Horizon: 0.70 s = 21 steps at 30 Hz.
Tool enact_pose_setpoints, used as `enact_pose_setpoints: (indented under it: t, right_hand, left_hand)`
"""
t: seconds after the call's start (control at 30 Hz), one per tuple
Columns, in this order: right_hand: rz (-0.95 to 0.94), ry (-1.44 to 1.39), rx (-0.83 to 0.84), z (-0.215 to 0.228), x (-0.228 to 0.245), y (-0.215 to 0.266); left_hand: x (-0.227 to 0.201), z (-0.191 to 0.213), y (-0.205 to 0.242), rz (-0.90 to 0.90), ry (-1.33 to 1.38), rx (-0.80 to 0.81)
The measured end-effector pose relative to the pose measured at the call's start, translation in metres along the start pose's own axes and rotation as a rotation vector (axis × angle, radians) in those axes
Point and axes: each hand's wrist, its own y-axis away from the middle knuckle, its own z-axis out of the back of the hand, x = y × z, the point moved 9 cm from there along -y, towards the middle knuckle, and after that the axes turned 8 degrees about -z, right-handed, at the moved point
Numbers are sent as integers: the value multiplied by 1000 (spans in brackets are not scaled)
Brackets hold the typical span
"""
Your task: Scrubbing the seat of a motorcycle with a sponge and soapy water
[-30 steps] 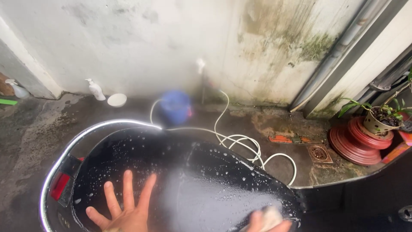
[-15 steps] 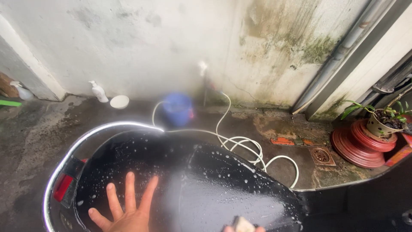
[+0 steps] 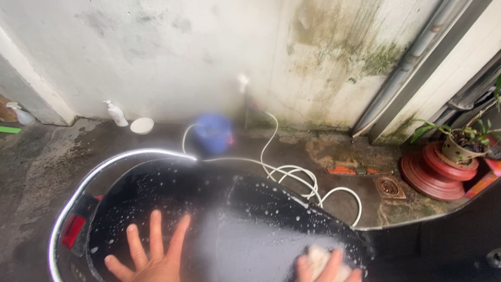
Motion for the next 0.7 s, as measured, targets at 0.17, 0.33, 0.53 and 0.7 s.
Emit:
enact_pose_setpoints:
  t: [0.17, 0.33, 0.53, 0.7]
  right_hand:
    - [-931, -83, 472, -67, -98, 25]
    - [-135, -143, -15, -22, -25, 18]
    - [-377, 147, 174, -46, -59, 14]
    - [93, 17, 15, -22, -25, 1]
  left_hand:
    - [1, -11, -6, -53, -50, -8]
    - [2, -6, 1, -8, 5, 18]
    - [0, -9, 4, -142, -21, 13]
    - [-10, -4, -24, -452, -303, -756]
